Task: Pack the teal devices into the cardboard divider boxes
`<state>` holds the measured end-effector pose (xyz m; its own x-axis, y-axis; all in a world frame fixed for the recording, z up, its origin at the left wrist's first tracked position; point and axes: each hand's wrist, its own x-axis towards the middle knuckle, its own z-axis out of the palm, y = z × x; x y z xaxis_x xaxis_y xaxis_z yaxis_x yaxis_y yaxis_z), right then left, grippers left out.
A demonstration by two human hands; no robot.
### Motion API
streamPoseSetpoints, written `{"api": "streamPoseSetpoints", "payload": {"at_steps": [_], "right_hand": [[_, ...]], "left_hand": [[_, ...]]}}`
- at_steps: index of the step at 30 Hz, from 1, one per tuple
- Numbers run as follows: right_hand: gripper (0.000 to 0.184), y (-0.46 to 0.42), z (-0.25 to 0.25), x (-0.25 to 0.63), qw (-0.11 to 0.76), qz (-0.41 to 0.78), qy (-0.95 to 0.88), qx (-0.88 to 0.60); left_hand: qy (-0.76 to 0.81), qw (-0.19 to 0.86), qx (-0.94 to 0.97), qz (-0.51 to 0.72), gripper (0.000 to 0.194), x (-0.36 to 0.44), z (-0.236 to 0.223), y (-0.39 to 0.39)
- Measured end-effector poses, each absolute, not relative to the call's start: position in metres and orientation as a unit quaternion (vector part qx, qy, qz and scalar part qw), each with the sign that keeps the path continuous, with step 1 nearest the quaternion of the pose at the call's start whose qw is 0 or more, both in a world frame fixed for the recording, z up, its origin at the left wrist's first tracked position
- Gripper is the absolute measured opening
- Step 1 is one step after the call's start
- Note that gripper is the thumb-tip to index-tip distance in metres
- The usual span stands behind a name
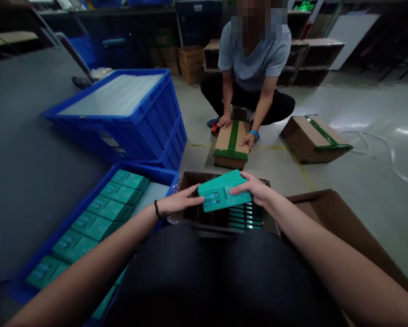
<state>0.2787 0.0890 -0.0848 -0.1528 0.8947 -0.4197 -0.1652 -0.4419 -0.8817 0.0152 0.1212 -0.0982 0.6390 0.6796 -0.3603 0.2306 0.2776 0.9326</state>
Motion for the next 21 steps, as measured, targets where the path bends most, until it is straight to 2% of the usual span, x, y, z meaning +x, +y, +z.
{"api": "streamPoseSetpoints", "payload": {"at_steps": [4, 7, 10, 21], "right_hand": [[0.077, 0.096, -0.110, 0.301, 0.278, 0.571, -0.468, -0.614], [0.088, 0.099, -0.120, 0.299, 0.163, 0.440, -0.592, -0.655], [0.090, 0.102, -0.124, 0.286, 0.086, 0.379, -0.658, -0.644], [0.094, 0.128, -0.141, 0.264, -0.009, 0.332, -0.701, -0.632]], "left_hand": [[0.364, 0.656, 0.660, -0.038, 0.040, -0.014, -0.161, 0.119], [0.295, 0.659, 0.681, -0.119, 0.031, -0.023, -0.187, 0.113], [0.280, 0.644, 0.705, -0.099, 0.031, -0.026, -0.194, 0.113], [0.274, 0.598, 0.738, -0.146, 0.037, -0.025, -0.191, 0.114]]}}
